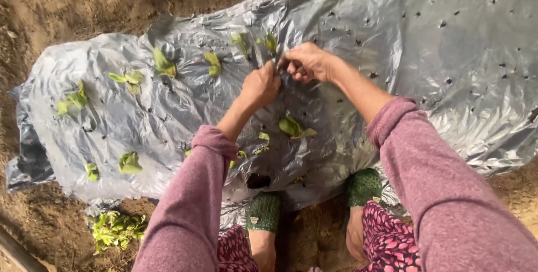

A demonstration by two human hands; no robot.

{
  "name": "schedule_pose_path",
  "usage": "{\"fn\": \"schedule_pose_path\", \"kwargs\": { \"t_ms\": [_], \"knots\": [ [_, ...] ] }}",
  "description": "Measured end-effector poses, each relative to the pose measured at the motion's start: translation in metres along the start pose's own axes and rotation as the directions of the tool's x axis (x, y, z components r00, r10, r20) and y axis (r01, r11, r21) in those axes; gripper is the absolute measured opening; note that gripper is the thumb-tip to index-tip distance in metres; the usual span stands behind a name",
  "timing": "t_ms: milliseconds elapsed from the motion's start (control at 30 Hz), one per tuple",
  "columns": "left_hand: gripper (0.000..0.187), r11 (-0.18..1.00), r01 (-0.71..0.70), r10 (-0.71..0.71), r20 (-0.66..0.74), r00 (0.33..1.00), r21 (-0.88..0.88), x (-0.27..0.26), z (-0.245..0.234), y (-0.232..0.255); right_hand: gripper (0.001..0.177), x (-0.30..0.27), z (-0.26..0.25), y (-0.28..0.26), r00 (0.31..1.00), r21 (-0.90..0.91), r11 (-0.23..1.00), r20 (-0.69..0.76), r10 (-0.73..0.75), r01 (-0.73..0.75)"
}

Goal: Planting small vegetable seedlings into soil through pre-cut holes in a silver plastic mulch sheet.

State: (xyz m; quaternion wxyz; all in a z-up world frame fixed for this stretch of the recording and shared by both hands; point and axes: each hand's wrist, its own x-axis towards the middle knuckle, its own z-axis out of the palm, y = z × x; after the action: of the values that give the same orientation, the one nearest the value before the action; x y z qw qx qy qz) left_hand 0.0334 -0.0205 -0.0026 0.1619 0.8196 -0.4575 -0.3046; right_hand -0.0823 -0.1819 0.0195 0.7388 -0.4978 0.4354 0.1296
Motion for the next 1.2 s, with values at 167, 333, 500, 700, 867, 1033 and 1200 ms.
{"fn": "schedule_pose_path", "kwargs": {
  "t_ms": [167, 333, 500, 700, 867, 1033, 1200],
  "knots": [
    [0.015, 0.981, -0.008, 0.014, -0.029, 0.999, 0.195, -0.008, 0.021, 0.004, 0.028, 0.032, 0.007, 0.032, 0.989, -0.062, 0.993, -0.102, -0.107, 0.101],
    [0.022, 0.994, -0.019, 0.026, -0.058, 0.998, 0.108, -0.004, 0.025, -0.006, 0.026, 0.016, 0.013, 0.022, 0.979, -0.086, 0.988, -0.151, -0.139, 0.127],
    [0.040, 0.968, 0.033, -0.066, -0.126, 0.990, -0.249, -0.023, -0.011, 0.017, 0.024, 0.019, 0.009, 0.020, 0.976, -0.022, 0.988, -0.152, -0.154, 0.153],
    [0.055, 0.957, 0.067, -0.091, -0.074, 0.993, -0.281, -0.008, -0.009, -0.001, 0.023, 0.001, 0.014, 0.007, 0.982, -0.006, 0.992, -0.136, -0.129, 0.129],
    [0.059, 0.949, 0.099, -0.120, -0.052, 0.991, -0.298, -0.010, -0.012, 0.007, 0.022, 0.010, 0.003, 0.007, 0.995, 0.041, 0.996, -0.069, -0.072, 0.075],
    [0.074, 0.948, 0.041, -0.058, -0.043, 0.997, -0.317, -0.005, -0.019, 0.002, 0.011, 0.015, -0.005, 0.001, 0.982, 0.272, 0.945, -0.098, -0.162, 0.183],
    [0.081, 0.970, -0.009, 0.005, -0.017, 1.000, -0.244, 0.011, -0.012, -0.014, 0.017, 0.008, 0.000, -0.009, 0.995, 0.290, 0.952, -0.016, -0.100, 0.101]
  ]
}}
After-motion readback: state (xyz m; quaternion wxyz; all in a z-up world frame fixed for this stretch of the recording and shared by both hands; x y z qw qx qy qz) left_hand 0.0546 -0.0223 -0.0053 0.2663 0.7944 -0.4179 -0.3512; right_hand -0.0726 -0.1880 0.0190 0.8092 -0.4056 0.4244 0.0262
